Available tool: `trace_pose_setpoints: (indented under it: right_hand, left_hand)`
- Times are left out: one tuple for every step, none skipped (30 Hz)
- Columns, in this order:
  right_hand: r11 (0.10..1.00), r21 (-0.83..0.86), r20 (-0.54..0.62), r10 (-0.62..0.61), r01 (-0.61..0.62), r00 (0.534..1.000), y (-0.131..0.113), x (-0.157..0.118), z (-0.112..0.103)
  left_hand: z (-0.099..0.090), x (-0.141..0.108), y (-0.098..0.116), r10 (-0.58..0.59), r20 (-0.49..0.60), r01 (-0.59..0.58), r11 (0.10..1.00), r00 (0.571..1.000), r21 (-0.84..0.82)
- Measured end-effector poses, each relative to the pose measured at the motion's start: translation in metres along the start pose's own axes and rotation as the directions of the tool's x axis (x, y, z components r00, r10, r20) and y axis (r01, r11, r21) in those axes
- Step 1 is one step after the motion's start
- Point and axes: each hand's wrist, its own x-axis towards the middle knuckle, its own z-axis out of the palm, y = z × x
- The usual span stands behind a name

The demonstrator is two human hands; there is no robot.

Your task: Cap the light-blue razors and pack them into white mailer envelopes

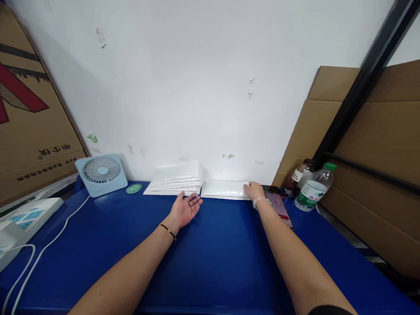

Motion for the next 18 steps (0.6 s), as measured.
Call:
trace_pose_setpoints:
  right_hand:
    - [1.000, -0.009, 0.000, -0.027, 0.027, 1.000, -0.007, -0.003, 0.008]
    - [0.998, -0.009, -0.001, -0.058, 0.058, 0.998, -0.016, -0.007, 0.018]
    - [0.993, 0.010, 0.051, -0.118, 0.118, 0.992, -0.027, -0.012, 0.030]
    - [0.983, 0.074, 0.152, -0.175, 0.165, 0.973, -0.040, -0.016, 0.044]
    - [0.976, 0.119, 0.213, -0.203, 0.180, 0.956, -0.052, -0.021, 0.059]
    - [0.971, 0.152, 0.256, -0.218, 0.183, 0.942, -0.065, -0.026, 0.076]
    - [0.967, 0.184, 0.288, -0.225, 0.177, 0.931, -0.077, -0.031, 0.093]
    - [0.965, 0.208, 0.311, -0.221, 0.161, 0.924, -0.088, -0.034, 0.110]
    - [0.964, 0.224, 0.326, -0.214, 0.145, 0.921, -0.098, -0.038, 0.125]
    - [0.964, 0.232, 0.338, -0.206, 0.131, 0.918, -0.105, -0.040, 0.137]
    - [0.964, 0.236, 0.344, -0.201, 0.122, 0.917, -0.111, -0.042, 0.147]
    - [0.963, 0.240, 0.343, -0.203, 0.124, 0.917, -0.115, -0.044, 0.154]
    - [0.962, 0.240, 0.334, -0.210, 0.132, 0.919, -0.117, -0.045, 0.157]
    - [0.961, 0.239, 0.321, -0.217, 0.143, 0.922, -0.119, -0.046, 0.156]
    - [0.959, 0.230, 0.298, -0.233, 0.168, 0.925, -0.119, -0.048, 0.153]
    - [0.953, 0.213, 0.265, -0.267, 0.214, 0.927, -0.119, -0.050, 0.148]
    - [0.943, 0.188, 0.224, -0.313, 0.274, 0.923, -0.119, -0.054, 0.141]
    - [0.929, 0.162, 0.189, -0.361, 0.334, 0.913, -0.118, -0.058, 0.133]
  left_hand:
    - [-0.002, 0.002, 0.002, 0.023, -0.014, -0.023, 1.000, 1.000, -0.017]
    - [-0.003, 0.003, 0.004, 0.042, -0.025, -0.043, 0.999, 0.999, -0.032]
    - [-0.004, 0.004, 0.005, 0.059, -0.036, -0.060, 0.997, 0.998, -0.045]
    - [-0.005, 0.006, 0.006, 0.074, -0.047, -0.077, 0.995, 0.996, -0.059]
    - [-0.006, 0.006, 0.007, 0.086, -0.054, -0.090, 0.993, 0.995, -0.073]
    - [-0.007, 0.007, 0.008, 0.094, -0.056, -0.099, 0.991, 0.994, -0.086]
    - [-0.008, 0.008, 0.009, 0.098, -0.054, -0.103, 0.990, 0.994, -0.095]
    - [-0.008, 0.008, 0.009, 0.099, -0.045, -0.103, 0.990, 0.994, -0.098]
    - [-0.008, 0.008, 0.010, 0.096, -0.035, -0.099, 0.990, 0.995, -0.098]
    - [-0.008, 0.008, 0.011, 0.091, -0.024, -0.093, 0.991, 0.996, -0.096]
    - [-0.008, 0.007, 0.011, 0.088, -0.014, -0.088, 0.992, 0.996, -0.094]
    - [-0.008, 0.007, 0.012, 0.085, -0.002, -0.085, 0.992, 0.996, -0.094]
    - [-0.007, 0.007, 0.012, 0.083, 0.012, -0.081, 0.992, 0.997, -0.097]
    - [-0.006, 0.006, 0.013, 0.080, 0.029, -0.076, 0.992, 0.996, -0.101]
    - [-0.004, 0.006, 0.013, 0.076, 0.050, -0.071, 0.992, 0.996, -0.102]
    - [-0.003, 0.005, 0.012, 0.072, 0.077, -0.064, 0.993, 0.994, -0.103]
    - [-0.002, 0.005, 0.012, 0.067, 0.102, -0.057, 0.993, 0.992, -0.104]
    - [-0.001, 0.004, 0.011, 0.064, 0.123, -0.052, 0.993, 0.990, -0.104]
